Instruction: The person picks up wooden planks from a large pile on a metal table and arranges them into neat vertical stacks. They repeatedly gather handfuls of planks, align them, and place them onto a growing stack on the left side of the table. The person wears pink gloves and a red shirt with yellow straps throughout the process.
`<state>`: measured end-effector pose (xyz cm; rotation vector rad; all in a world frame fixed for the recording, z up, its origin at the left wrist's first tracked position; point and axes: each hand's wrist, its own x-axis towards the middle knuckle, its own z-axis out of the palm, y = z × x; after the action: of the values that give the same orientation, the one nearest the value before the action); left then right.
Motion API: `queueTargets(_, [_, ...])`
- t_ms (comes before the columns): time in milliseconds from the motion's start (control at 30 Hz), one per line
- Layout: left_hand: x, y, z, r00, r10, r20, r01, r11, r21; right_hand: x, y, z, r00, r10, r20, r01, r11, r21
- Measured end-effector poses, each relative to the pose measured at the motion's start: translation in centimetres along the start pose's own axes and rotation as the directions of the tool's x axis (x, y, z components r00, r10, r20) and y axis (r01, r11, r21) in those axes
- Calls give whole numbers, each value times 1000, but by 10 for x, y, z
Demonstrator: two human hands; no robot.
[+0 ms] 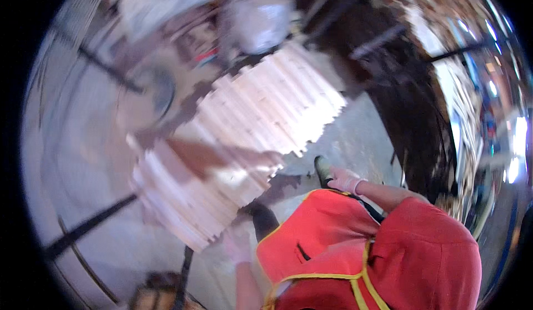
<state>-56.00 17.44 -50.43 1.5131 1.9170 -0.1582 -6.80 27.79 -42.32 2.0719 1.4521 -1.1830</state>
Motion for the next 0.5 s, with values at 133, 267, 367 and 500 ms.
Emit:
queueTargets(133, [-87,59,8,961,114,251,-101,993,-65,-98,101,-21,994,73,-86,-53,975,215])
queueTargets(267, [-100,114,-11,891,282,357,-306,952,14,-186,131,-11,999,32,-3,-27,896,444])
queueTargets(367, [-95,221,15,875,319,364,-357,933,42,-200,194,19,979,-165,-121,199,903,382])
queueTargets(500, [-122,390,55,777,424,465,-521,848,99,-299,336,73,969,104,-226,52,804,593])
